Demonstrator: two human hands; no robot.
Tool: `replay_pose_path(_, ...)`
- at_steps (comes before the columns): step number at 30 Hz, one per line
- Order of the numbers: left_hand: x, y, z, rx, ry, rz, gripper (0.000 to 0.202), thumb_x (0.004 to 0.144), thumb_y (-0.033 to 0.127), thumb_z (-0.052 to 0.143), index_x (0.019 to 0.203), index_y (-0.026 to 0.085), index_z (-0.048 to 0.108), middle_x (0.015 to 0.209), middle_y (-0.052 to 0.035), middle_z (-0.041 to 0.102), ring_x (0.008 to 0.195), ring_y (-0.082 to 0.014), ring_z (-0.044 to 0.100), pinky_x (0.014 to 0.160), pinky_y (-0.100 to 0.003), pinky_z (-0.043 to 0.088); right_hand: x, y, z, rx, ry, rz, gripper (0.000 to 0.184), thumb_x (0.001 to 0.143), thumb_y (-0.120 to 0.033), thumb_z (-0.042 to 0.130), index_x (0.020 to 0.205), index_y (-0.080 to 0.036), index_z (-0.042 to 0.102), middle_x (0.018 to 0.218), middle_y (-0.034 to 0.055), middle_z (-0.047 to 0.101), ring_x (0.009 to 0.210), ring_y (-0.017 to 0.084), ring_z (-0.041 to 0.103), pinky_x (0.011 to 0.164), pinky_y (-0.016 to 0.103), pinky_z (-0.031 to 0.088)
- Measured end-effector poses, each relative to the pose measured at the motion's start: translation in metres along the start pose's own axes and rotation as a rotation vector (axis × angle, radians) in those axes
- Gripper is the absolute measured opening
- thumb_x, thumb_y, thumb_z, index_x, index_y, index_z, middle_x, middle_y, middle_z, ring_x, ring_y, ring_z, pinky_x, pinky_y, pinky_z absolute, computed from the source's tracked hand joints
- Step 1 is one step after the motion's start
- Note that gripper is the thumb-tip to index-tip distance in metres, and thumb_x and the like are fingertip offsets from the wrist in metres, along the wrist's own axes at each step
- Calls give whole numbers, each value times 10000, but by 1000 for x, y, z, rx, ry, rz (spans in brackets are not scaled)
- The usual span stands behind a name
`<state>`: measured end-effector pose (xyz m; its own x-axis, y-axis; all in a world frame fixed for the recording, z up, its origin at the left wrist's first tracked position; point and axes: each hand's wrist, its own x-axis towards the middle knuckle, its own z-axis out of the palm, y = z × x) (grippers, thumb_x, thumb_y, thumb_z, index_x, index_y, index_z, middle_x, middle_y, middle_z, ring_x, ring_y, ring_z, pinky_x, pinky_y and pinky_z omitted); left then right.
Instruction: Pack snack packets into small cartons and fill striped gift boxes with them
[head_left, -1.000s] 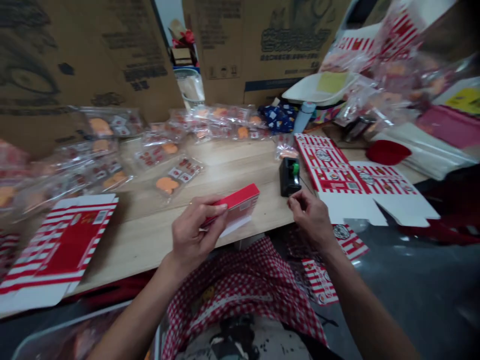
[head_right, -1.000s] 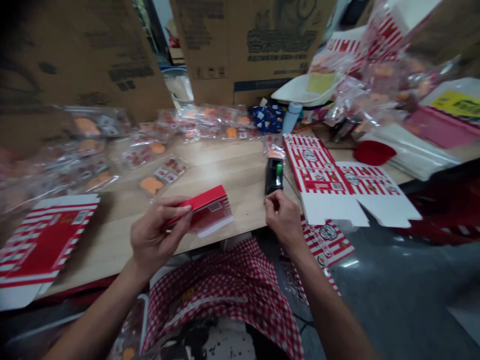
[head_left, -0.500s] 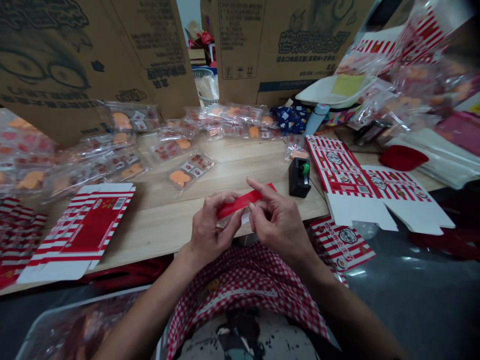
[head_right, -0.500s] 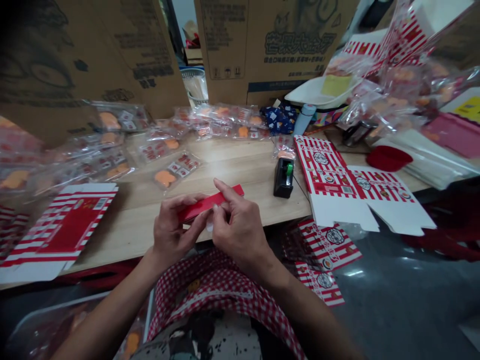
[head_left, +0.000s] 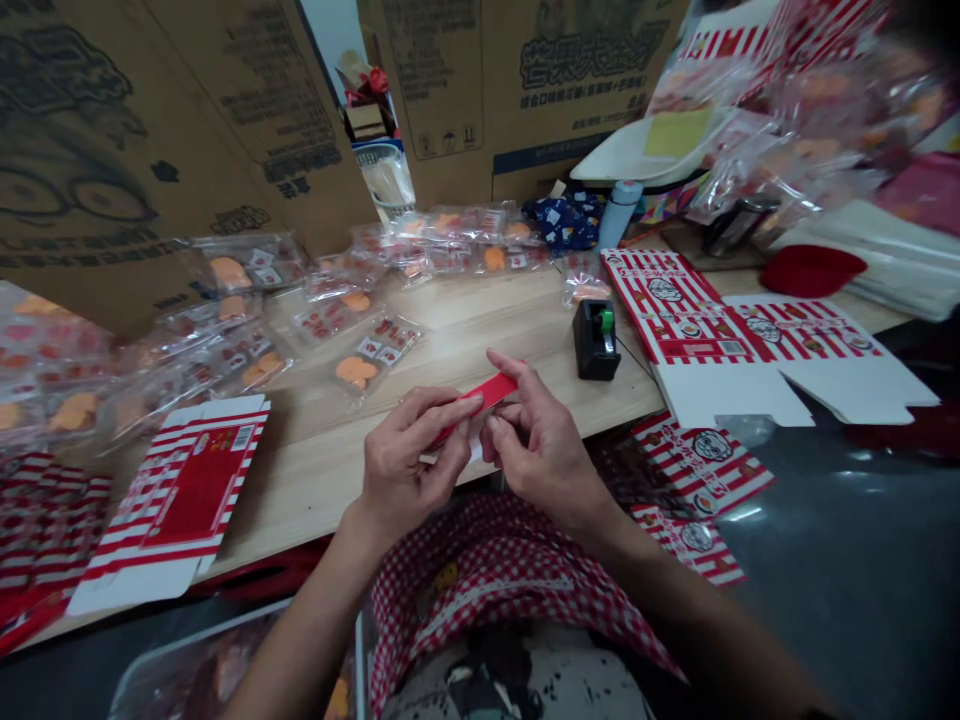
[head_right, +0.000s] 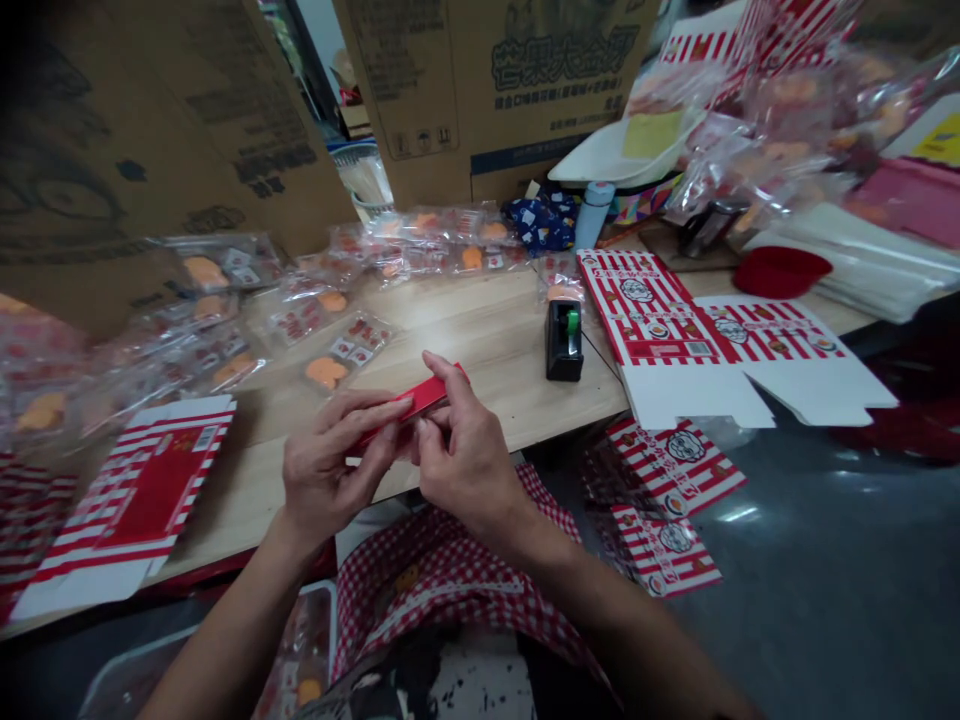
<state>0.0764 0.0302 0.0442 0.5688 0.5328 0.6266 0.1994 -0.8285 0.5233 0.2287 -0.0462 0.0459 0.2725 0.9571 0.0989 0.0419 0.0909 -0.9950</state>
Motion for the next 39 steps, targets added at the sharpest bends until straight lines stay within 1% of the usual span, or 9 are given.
replay_pose_path(9, 31, 11, -3, 178, -78, -33, 98, 899, 235, 704, 841, 190, 639, 820, -21, 730, 712, -136, 682, 640, -246, 528, -2, 16, 1, -59, 0, -56, 889, 891, -117, 537, 1648, -228, 84, 715, -23, 650, 623, 178, 634, 594, 330, 545)
replay_pose_path(13, 25, -21, -22, 94, 164, -338, 190, 834, 331, 753, 841, 190, 626, 796, -7, 703, 657, -125, 632, 616, -238, 505, -14, 16, -19, -119, 10, -21, 872, 904, -162, 561, 1646, -240, 109, 768, -3, 697, 582, 175, 633, 552, 329, 536)
replay_pose_path(17, -24, -74, -53, -153, 463, -869, 372, 731, 469, 807, 820, 181, 588, 706, 17, 639, 567, -115, 571, 538, -224, 469, -5, 36, -57, -157, 147, 38, 605, 920, -269, 585, 1498, -207, 416, 770, 7, 709, 569, 168, 625, 533, 307, 519)
replay_pose_path(21, -103, -100, -73, 159, 336, -1062, 454, 756, 599, 740, 866, 166, 661, 825, -93, 728, 802, -264, 701, 681, -347, 564, 47, 75, -66, -418, 66, 40, 340, 897, -229, 539, 1218, -163, 630, 763, 30, 717, 604, 184, 650, 596, 325, 529)
replay_pose_path(25, -161, -88, -75, 491, -215, -739, 767, 821, 660, 682, 1434, 213, 573, 1565, -199, 484, 1476, -435, 388, 1116, -590, 412, 122, 96, -17, -875, -261, -197, 409, 854, -82, 477, 1212, -132, 667, 1038, 115, 748, 909, 240, 706, 842, 375, 549)
replay_pose_path(29, -186, -70, -64, 623, -729, -545, 970, 761, 537, 803, 1593, 289, 373, 1684, -181, 236, 1544, -469, 214, 1172, -624, 325, 197, 99, 61, -1179, -557, -332, 560, 822, -66, 524, 1365, -164, 620, 1358, 158, 630, 1222, 318, 606, 1009, 427, 492)
replay_pose_path(33, -184, -59, -60, 813, -728, -494, 659, 920, 108, 554, 1547, 288, 463, 1640, -138, 372, 1486, -409, 390, 1120, -549, 407, 252, 110, 131, -1247, -640, -338, 704, 841, -235, 630, 1526, -208, 469, 1575, 194, 430, 1403, 406, 450, 1086, 540, 417)
replay_pose_path(36, -170, -53, -71, 762, -699, -411, 619, 890, 33, 496, 1479, 218, 546, 1582, -134, 475, 1426, -367, 488, 1106, -527, 430, 277, 124, 167, -1277, -771, -394, 853, 817, -305, 676, 1602, -259, 345, 1712, 107, 185, 1558, 390, 162, 1207, 555, 237)
replay_pose_path(39, -151, -49, -80, 736, -588, -434, 624, 882, 17, 479, 1490, 148, 511, 1581, -181, 464, 1390, -329, 535, 1089, -494, 453, 291, 140, 177, -1304, -873, -366, 899, 831, -356, 647, 1634, -258, 257, 1710, 87, 202, 1560, 374, 153, 1212, 573, 209)
